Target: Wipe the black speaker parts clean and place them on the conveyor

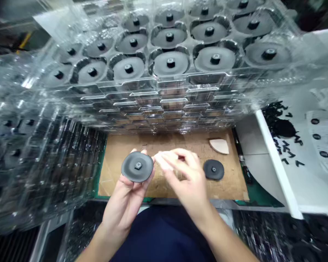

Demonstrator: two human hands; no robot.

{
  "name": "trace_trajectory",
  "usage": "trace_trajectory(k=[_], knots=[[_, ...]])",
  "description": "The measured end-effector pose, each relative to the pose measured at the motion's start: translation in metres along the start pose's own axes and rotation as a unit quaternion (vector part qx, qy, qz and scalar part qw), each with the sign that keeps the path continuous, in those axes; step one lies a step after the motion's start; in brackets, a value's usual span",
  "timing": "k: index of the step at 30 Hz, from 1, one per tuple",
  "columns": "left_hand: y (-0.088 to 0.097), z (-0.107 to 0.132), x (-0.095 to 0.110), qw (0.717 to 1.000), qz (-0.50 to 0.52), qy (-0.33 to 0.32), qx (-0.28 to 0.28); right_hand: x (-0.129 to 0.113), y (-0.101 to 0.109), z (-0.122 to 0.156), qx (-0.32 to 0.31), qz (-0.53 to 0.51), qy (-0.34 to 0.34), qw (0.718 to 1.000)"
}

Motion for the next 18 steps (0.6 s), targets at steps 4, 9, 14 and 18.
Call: trace_trajectory(k=[4, 9, 14, 18], knots=[[0.0, 0.002, -0.006, 1.0, -0.011, 0.017, 0.009, -0.036, 0.006, 0.002, 0.009, 0.022, 0.112, 0.993], [0.001, 0.005, -0.006, 0.999, -0.017, 0.042, 0.024, -0.053, -0.012, 0.01, -0.081, 0.062, 0.198, 0.975], [-0.001, 0.006, -0.003, 0.999, -0.004, 0.033, 0.021, -0.049, -0.008, 0.016, -0.052, 0.058, 0.18, 0.981], [-0.003, 0.005, -0.003, 0.999, -0.019, 0.034, 0.012, -0.052, -0.006, 0.016, -0.05, 0.056, 0.186, 0.98]])
Point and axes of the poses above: each hand's wrist, its own z-axis away from the middle knuckle, its own y-axis out of the back of the hand, x = y × z, the point moved 4 cm from there along -z, towards the middle knuckle, and after that the axes turned 7 degrees about -y, right-handed, at the moved point
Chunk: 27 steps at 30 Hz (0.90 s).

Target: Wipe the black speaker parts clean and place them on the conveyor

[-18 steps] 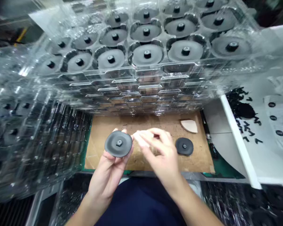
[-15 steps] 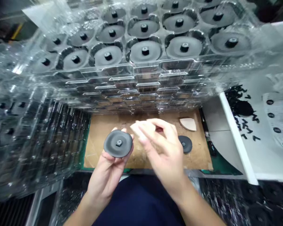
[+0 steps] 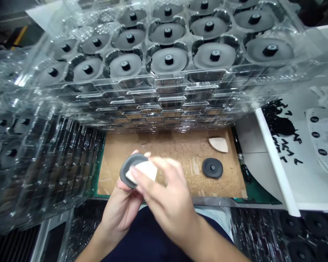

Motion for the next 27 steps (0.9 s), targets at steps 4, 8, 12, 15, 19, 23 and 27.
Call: trace_trajectory(k=[4, 8, 12, 15, 19, 23, 27], knots=[[0.001, -0.002, 0.001, 1.0, 0.001, -0.015, 0.004, 0.003, 0.001, 0.003, 0.005, -0.026, -0.015, 1.0], [0.006, -0.005, 0.007, 0.998, 0.002, -0.047, 0.032, 0.036, -0.001, 0.03, -0.019, -0.185, -0.213, 0.959], [0.007, -0.005, 0.006, 0.997, 0.005, -0.046, 0.065, 0.077, -0.011, 0.065, 0.031, -0.382, -0.462, 0.799], [0.005, -0.003, 0.004, 0.997, 0.003, -0.035, 0.069, 0.086, -0.018, 0.072, 0.029, -0.41, -0.496, 0.764], [0.002, 0.0, 0.0, 0.998, -0.005, -0.03, 0.046, 0.075, -0.012, 0.054, 0.067, -0.392, -0.484, 0.78], [0.002, 0.004, -0.008, 0.999, -0.017, 0.0, 0.036, 0.026, 0.008, 0.008, 0.035, -0.26, -0.261, 0.929], [0.008, 0.006, -0.014, 0.997, -0.046, 0.044, 0.048, -0.01, 0.006, -0.018, -0.165, -0.073, -0.074, 0.981]])
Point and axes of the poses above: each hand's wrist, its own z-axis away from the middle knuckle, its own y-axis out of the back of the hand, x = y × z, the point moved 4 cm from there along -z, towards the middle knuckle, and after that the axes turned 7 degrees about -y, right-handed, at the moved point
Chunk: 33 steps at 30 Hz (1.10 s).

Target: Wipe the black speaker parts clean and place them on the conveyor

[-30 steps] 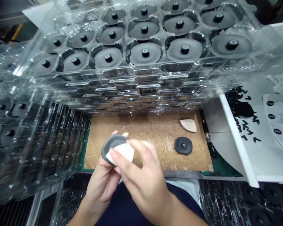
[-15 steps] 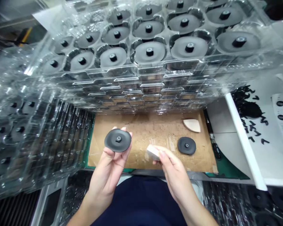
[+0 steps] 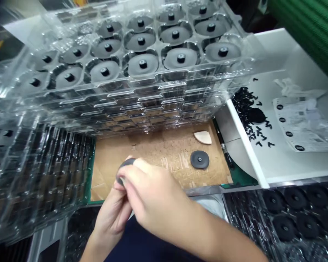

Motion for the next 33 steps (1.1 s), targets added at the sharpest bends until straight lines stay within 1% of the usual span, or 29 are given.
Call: trace_trajectory(k=[1, 2, 3, 5, 6, 7, 9, 10, 11, 12, 14, 15, 16, 17, 19, 20, 21, 22, 24, 25, 27, 28, 29, 31, 33], knots=[[0.001, 0.0, 0.001, 1.0, -0.004, -0.005, 0.004, -0.001, -0.002, -0.002, -0.03, 0.014, -0.003, 0.999], [0.001, 0.0, 0.002, 1.0, -0.007, -0.012, 0.005, -0.001, -0.002, -0.004, -0.033, 0.015, -0.006, 0.999], [0.001, 0.0, 0.003, 1.0, -0.008, -0.016, 0.006, -0.001, -0.001, -0.004, -0.009, 0.008, -0.003, 1.0], [0.0, 0.0, 0.006, 1.0, -0.014, -0.005, 0.006, -0.001, 0.001, -0.001, 0.065, -0.014, 0.01, 0.998], [0.0, 0.001, 0.007, 1.0, -0.02, 0.002, 0.005, -0.001, 0.002, 0.002, 0.079, -0.029, 0.013, 0.996], [-0.001, 0.001, 0.009, 1.0, -0.029, 0.004, 0.005, -0.001, 0.001, 0.005, 0.065, -0.045, 0.011, 0.997], [-0.001, 0.002, 0.011, 0.999, -0.046, 0.004, 0.007, 0.0, -0.001, 0.009, -0.006, -0.064, -0.006, 0.998], [-0.002, 0.002, 0.011, 0.999, -0.053, 0.001, 0.005, 0.001, -0.001, 0.009, -0.029, -0.065, -0.018, 0.997], [-0.003, 0.002, 0.01, 0.998, -0.06, 0.001, 0.001, 0.0, 0.001, 0.008, -0.026, -0.061, -0.024, 0.998], [-0.005, 0.002, 0.009, 0.998, -0.064, 0.004, -0.006, -0.001, 0.004, 0.007, 0.005, -0.051, -0.02, 0.998], [-0.009, 0.003, 0.006, 0.998, -0.063, 0.013, -0.025, -0.005, 0.011, 0.004, 0.082, -0.031, 0.011, 0.996], [-0.01, 0.004, 0.006, 0.998, -0.057, 0.014, -0.033, -0.008, 0.013, 0.005, 0.097, -0.029, 0.029, 0.994], [-0.011, 0.005, 0.007, 0.998, -0.05, 0.014, -0.037, -0.009, 0.014, 0.006, 0.088, -0.033, 0.043, 0.995], [-0.01, 0.006, 0.008, 0.998, -0.044, 0.012, -0.04, -0.009, 0.014, 0.009, 0.059, -0.036, 0.047, 0.996], [-0.009, 0.006, 0.012, 0.999, -0.029, 0.002, -0.044, -0.003, 0.017, 0.016, 0.0, -0.032, 0.022, 0.999], [-0.008, 0.006, 0.015, 0.999, -0.023, -0.006, -0.045, 0.001, 0.02, 0.019, -0.004, -0.017, 0.001, 1.0], [-0.009, 0.006, 0.017, 0.999, -0.016, -0.019, -0.046, 0.005, 0.024, 0.022, 0.01, 0.008, -0.017, 1.0], [-0.01, 0.006, 0.019, 0.998, -0.008, -0.035, -0.046, 0.007, 0.028, 0.024, 0.039, 0.038, -0.026, 0.998], [-0.013, 0.005, 0.023, 0.997, 0.0, -0.064, -0.044, 0.006, 0.033, 0.027, 0.09, 0.071, -0.015, 0.993], [-0.016, 0.005, 0.024, 0.997, -0.001, -0.068, -0.044, 0.004, 0.033, 0.027, 0.095, 0.063, 0.001, 0.993], [-0.019, 0.004, 0.024, 0.997, -0.007, -0.062, -0.049, -0.001, 0.03, 0.024, 0.066, 0.022, 0.026, 0.997], [-0.019, 0.004, 0.024, 0.997, -0.012, -0.059, -0.049, -0.002, 0.028, 0.023, 0.053, 0.004, 0.023, 0.998], [-0.019, 0.003, 0.024, 0.997, -0.017, -0.06, -0.047, -0.001, 0.028, 0.021, 0.052, -0.001, 0.009, 0.999], [-0.017, 0.002, 0.024, 0.997, -0.026, -0.069, -0.038, 0.001, 0.03, 0.019, 0.086, 0.028, -0.019, 0.996], [-0.014, 0.002, 0.021, 0.997, -0.034, -0.061, -0.032, 0.002, 0.031, 0.019, 0.104, 0.048, -0.007, 0.993]])
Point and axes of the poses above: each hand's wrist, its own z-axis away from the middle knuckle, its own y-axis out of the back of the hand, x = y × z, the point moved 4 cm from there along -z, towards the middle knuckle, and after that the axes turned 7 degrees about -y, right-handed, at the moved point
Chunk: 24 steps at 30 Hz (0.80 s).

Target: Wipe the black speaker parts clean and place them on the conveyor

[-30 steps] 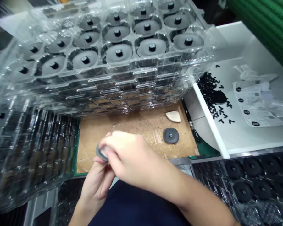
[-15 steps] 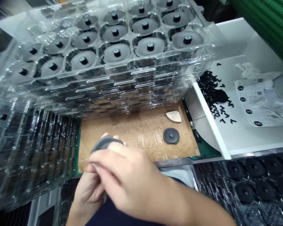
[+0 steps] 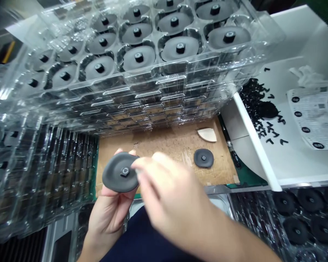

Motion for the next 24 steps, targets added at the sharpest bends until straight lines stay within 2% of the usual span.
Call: trace_trajectory(k=[2, 4, 7, 11, 12, 15, 16, 19, 21, 24], knots=[[0.002, 0.0, -0.004, 1.0, -0.006, 0.021, 0.003, 0.0, -0.003, 0.0, -0.035, -0.017, 0.02, 0.999], [0.004, 0.0, -0.005, 1.0, -0.01, 0.023, 0.012, 0.002, -0.005, -0.002, -0.063, -0.033, -0.004, 0.997], [0.007, -0.001, -0.005, 1.0, -0.007, 0.007, 0.025, 0.002, -0.004, -0.004, -0.048, -0.019, -0.043, 0.998], [0.009, -0.004, -0.007, 0.999, 0.022, 0.021, 0.027, 0.005, -0.013, -0.011, -0.09, -0.075, -0.006, 0.993], [0.009, -0.005, -0.007, 0.999, 0.034, 0.02, 0.031, 0.014, -0.016, -0.013, -0.067, -0.073, -0.025, 0.995], [0.011, -0.007, -0.006, 0.996, 0.064, 0.012, 0.055, 0.056, -0.028, -0.012, 0.058, -0.013, -0.115, 0.992], [0.011, -0.008, -0.006, 0.996, 0.071, 0.011, 0.061, 0.069, -0.037, -0.007, 0.067, -0.005, -0.126, 0.99], [0.011, -0.009, -0.005, 0.995, 0.081, 0.015, 0.058, 0.095, -0.067, 0.014, 0.001, -0.017, -0.123, 0.992], [0.012, -0.009, -0.004, 0.995, 0.083, 0.019, 0.054, 0.099, -0.077, 0.026, -0.046, -0.033, -0.116, 0.992], [0.014, -0.008, -0.004, 0.995, 0.079, 0.02, 0.054, 0.087, -0.063, 0.026, -0.045, -0.045, -0.131, 0.989]])
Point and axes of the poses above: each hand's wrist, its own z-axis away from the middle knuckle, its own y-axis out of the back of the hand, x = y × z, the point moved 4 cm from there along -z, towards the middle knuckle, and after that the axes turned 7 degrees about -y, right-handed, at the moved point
